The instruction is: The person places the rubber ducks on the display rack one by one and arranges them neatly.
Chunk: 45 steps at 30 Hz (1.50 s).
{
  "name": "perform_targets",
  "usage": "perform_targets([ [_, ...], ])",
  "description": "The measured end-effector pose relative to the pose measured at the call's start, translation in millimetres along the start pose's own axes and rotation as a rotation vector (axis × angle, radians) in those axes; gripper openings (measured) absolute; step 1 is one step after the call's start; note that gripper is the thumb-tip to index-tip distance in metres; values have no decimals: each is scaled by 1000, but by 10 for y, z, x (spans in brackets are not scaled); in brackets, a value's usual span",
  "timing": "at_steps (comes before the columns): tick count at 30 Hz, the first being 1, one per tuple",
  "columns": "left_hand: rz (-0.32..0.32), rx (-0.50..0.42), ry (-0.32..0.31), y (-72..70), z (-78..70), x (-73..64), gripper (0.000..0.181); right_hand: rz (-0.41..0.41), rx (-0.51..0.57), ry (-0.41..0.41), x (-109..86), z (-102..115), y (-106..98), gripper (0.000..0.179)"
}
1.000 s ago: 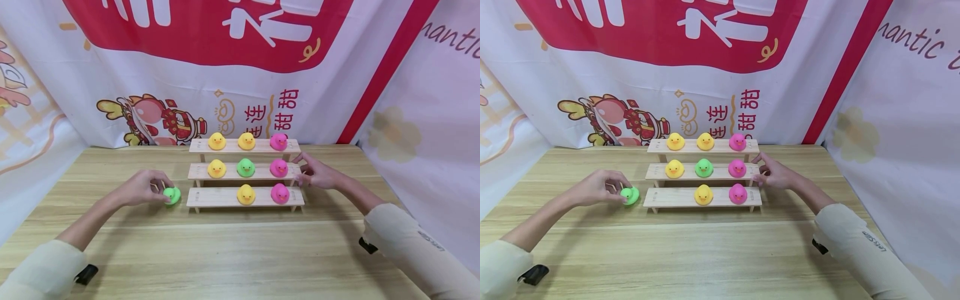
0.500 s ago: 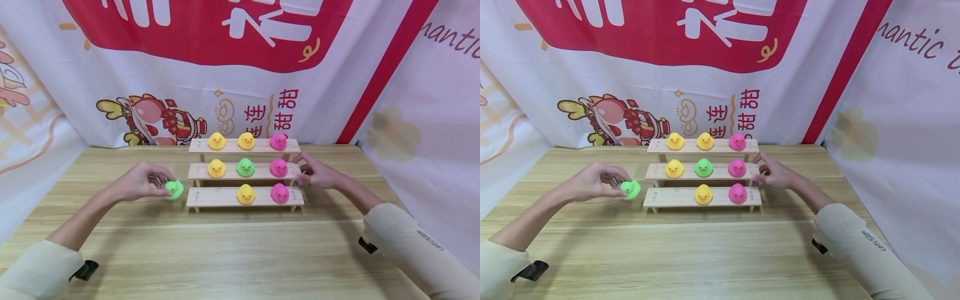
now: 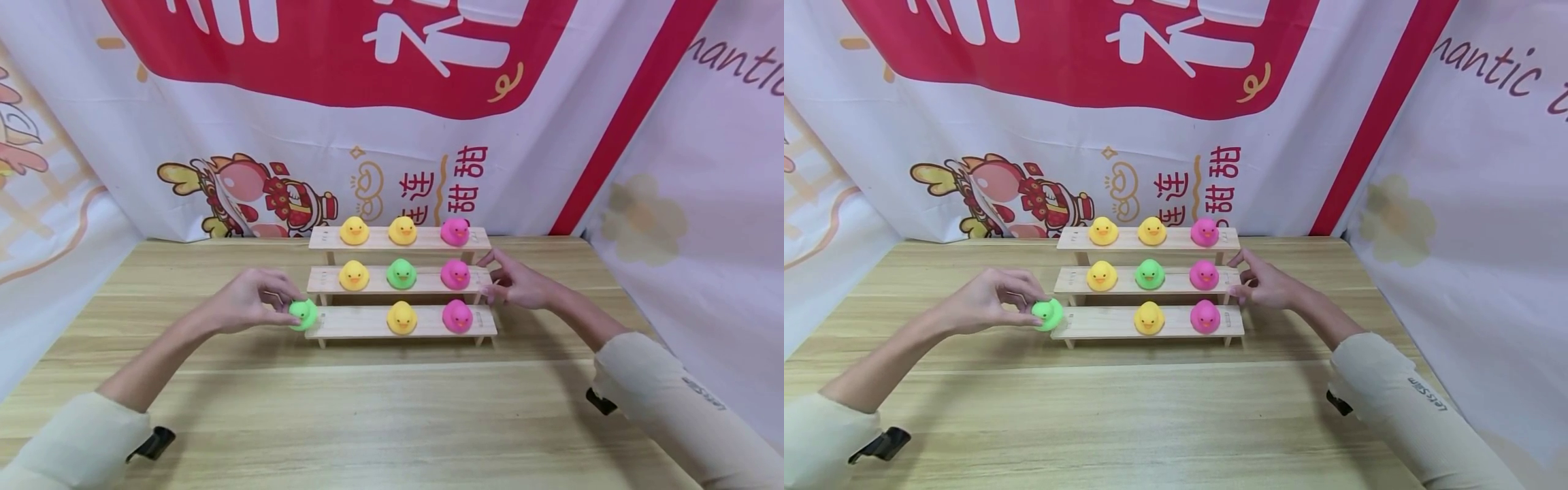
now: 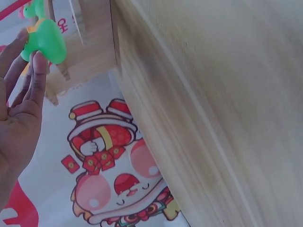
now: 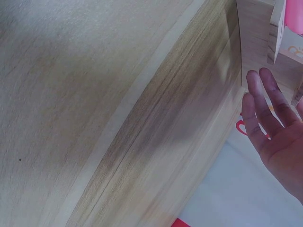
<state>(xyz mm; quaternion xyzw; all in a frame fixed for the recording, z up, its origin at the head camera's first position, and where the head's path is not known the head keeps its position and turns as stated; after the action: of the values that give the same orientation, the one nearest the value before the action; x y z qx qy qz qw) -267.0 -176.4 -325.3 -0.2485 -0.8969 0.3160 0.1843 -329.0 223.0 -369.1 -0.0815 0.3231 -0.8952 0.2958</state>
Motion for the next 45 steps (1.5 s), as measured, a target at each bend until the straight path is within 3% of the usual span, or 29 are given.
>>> perform_targets([
  [7, 0, -26, -12, 182, 1, 85, 26, 1, 0, 13, -1, -14, 4, 43],
  [14, 11, -21, 15, 385, -69, 212, 29, 1, 3, 22, -6, -13, 5, 43],
  [23, -38, -29, 37, 558, -140, 301, 26, 1, 4, 20, -15, -10, 6, 43],
  [31, -60, -24, 59, 624, -178, 345, 26, 3, 10, 13, -20, -6, 4, 42],
  [45, -90, -24, 19, 632, -162, 337, 33, -2, 18, 0, -9, -7, -2, 42],
])
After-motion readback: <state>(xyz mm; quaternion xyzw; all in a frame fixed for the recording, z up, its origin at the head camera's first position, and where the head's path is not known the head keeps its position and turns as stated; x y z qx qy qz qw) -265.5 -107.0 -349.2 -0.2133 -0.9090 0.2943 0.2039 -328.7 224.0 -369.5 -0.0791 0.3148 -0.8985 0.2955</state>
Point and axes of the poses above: each hand's wrist, its own x-axis towards the middle knuckle, its own y-axis out of the palm, z = x × y, the point moved 8 cm from there along x, towards the middle knuckle, and after that the axes turned 4 degrees about -y, right-handed, at the moved point
